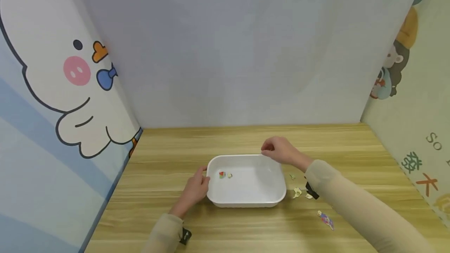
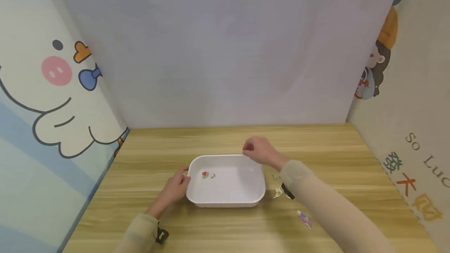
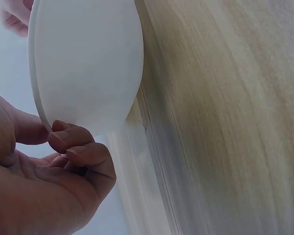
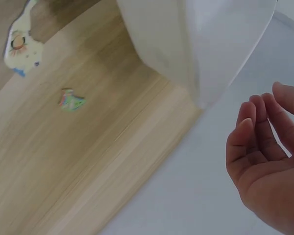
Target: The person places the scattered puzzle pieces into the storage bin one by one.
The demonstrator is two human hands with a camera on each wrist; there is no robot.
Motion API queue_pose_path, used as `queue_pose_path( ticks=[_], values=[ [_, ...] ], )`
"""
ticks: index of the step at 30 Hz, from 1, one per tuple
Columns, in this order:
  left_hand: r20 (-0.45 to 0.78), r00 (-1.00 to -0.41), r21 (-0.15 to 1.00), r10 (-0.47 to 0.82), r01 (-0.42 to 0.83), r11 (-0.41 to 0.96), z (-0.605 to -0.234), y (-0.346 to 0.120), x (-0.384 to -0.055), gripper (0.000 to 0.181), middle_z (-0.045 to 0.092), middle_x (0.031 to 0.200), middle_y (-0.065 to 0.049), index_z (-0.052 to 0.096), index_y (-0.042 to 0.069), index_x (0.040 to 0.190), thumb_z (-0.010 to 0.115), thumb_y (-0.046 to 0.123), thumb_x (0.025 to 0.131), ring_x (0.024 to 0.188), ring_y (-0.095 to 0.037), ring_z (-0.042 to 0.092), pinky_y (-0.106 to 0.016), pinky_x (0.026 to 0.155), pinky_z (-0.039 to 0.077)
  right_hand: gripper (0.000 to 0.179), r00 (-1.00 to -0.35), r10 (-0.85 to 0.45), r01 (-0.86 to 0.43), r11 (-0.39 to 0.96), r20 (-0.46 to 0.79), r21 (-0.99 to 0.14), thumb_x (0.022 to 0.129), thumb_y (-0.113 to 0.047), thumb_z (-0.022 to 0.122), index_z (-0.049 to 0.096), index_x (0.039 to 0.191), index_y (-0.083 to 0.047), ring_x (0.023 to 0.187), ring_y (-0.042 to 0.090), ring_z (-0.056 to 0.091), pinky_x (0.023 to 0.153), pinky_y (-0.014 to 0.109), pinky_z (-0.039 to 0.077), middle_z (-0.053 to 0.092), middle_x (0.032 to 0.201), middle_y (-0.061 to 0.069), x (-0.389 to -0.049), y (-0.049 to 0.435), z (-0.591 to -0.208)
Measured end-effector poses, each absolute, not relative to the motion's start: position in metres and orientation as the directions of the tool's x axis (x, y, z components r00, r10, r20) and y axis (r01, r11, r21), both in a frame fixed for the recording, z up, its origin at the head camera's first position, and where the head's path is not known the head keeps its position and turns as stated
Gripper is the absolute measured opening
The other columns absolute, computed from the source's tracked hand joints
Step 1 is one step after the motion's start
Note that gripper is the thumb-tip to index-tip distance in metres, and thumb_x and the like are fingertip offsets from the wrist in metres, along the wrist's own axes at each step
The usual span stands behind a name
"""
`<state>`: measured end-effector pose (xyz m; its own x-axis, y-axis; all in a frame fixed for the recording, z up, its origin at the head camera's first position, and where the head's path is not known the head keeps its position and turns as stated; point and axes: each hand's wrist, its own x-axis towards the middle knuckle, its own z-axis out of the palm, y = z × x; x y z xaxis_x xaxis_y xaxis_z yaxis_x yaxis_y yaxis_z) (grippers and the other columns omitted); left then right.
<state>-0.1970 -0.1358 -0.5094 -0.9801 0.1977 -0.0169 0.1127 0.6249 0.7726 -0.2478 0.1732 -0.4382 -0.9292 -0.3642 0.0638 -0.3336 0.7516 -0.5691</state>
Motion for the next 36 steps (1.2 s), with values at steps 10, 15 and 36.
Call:
queue_pose_path(
  ticks=[10, 15, 36],
  values=[
    [-0.025, -0.98, 0.78, 0.195, 0.103, 0.617, -0.509, -0.136, -0.197, 0.036, 0.062, 0.081, -0.014, 0.042, -0.001, 0.13, 0.046, 0.009, 0.095, 0.063, -0.015, 0.053, -0.028, 0.054, 0.043, 0.01, -0.962, -0.258, -0.264, 0.818, 0.084, -0.511, 0.085, -0.011, 0.061, 0.067, 0.084, -0.003, 0.066, 0.013, 0.054, 0.065, 0.031, 0.045, 0.062, 0.072, 0.002, -0.245, 0.214, -0.46],
    [-0.021, -0.982, 0.783, 0.189, 0.101, 0.613, -0.508, -0.135, -0.198, 0.036, 0.062, 0.081, -0.015, 0.042, -0.001, 0.13, 0.045, 0.009, 0.096, 0.062, -0.015, 0.052, -0.028, 0.054, 0.043, 0.01, -0.969, -0.241, -0.235, 0.854, 0.047, -0.463, 0.083, -0.011, 0.065, 0.065, 0.075, -0.004, 0.064, 0.014, 0.053, 0.063, 0.031, 0.046, 0.061, 0.069, 0.002, -0.244, 0.23, -0.473],
    [-0.031, -0.982, 0.785, 0.186, 0.091, 0.613, -0.508, -0.136, -0.198, 0.037, 0.062, 0.083, -0.015, 0.043, 0.0, 0.131, 0.046, 0.01, 0.096, 0.063, -0.015, 0.052, -0.027, 0.054, 0.043, 0.022, -0.969, -0.152, -0.059, 0.908, -0.196, -0.415, 0.074, -0.024, 0.074, 0.06, 0.075, -0.008, 0.064, 0.017, 0.052, 0.056, 0.03, 0.043, 0.058, 0.071, 0.002, -0.216, 0.246, -0.492]
  ],
)
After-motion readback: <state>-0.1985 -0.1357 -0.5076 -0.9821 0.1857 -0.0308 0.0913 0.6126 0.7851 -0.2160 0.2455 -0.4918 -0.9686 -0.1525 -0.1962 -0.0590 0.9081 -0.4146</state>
